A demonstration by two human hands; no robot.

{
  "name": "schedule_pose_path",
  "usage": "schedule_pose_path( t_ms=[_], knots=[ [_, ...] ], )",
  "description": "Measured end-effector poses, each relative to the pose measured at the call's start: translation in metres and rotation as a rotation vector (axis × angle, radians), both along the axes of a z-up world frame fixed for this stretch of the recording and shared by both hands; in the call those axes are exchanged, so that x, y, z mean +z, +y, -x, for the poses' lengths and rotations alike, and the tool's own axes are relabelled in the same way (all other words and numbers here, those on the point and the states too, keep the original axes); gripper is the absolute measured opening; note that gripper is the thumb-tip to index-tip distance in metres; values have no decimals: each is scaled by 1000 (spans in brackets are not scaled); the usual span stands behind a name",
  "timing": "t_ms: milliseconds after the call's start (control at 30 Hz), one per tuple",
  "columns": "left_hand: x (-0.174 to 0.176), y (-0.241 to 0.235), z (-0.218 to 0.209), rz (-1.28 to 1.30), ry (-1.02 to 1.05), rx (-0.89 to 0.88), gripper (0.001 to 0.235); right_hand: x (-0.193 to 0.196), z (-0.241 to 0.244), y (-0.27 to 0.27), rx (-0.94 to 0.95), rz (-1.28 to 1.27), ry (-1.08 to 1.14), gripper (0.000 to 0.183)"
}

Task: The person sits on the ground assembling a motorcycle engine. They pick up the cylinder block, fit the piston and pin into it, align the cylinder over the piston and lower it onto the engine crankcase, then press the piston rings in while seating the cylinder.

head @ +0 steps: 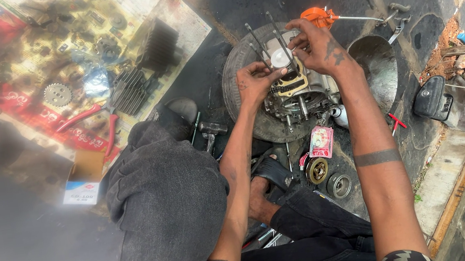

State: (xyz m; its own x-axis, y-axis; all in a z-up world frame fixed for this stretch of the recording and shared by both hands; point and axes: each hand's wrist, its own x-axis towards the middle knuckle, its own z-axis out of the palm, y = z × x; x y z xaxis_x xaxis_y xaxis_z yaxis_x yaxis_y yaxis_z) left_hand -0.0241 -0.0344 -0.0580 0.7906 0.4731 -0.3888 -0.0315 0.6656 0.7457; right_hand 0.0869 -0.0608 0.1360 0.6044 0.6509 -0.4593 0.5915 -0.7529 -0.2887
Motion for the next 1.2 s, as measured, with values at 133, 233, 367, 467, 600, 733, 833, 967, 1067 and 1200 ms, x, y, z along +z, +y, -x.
schedule_pose_path(
  t_ms=[133,233,367,467,600,733,833,967,1067,1200],
  knots=[
    [-7,0,1,9,-19,3,40,-3,-2,-10,-35,-60,34,55],
    [-10,3,5,14,39,-7,48,-7,-1,-30,-107,-187,11,50],
    [-15,4,7,-30,35,-23,55,-16,21,-70,-231,-544,-30,47],
    [-16,7,6,-49,25,-41,60,-41,71,-99,-545,-918,-61,39],
    [-12,14,15,-96,39,-67,67,-138,176,-124,-1203,-1176,-342,25],
    [-11,24,48,-242,212,-208,66,-215,290,-130,-632,-427,-205,26],
    [-31,18,87,-524,394,-198,56,-240,334,-131,-61,-16,-13,81],
    [-39,26,114,-621,444,-180,50,-277,290,-170,-287,100,433,57],
    [-22,37,107,-622,371,-200,54,-171,207,-141,-513,-126,591,40],
    [-4,39,71,-452,163,-224,71,-75,83,-131,-469,-768,209,40]
  ],
)
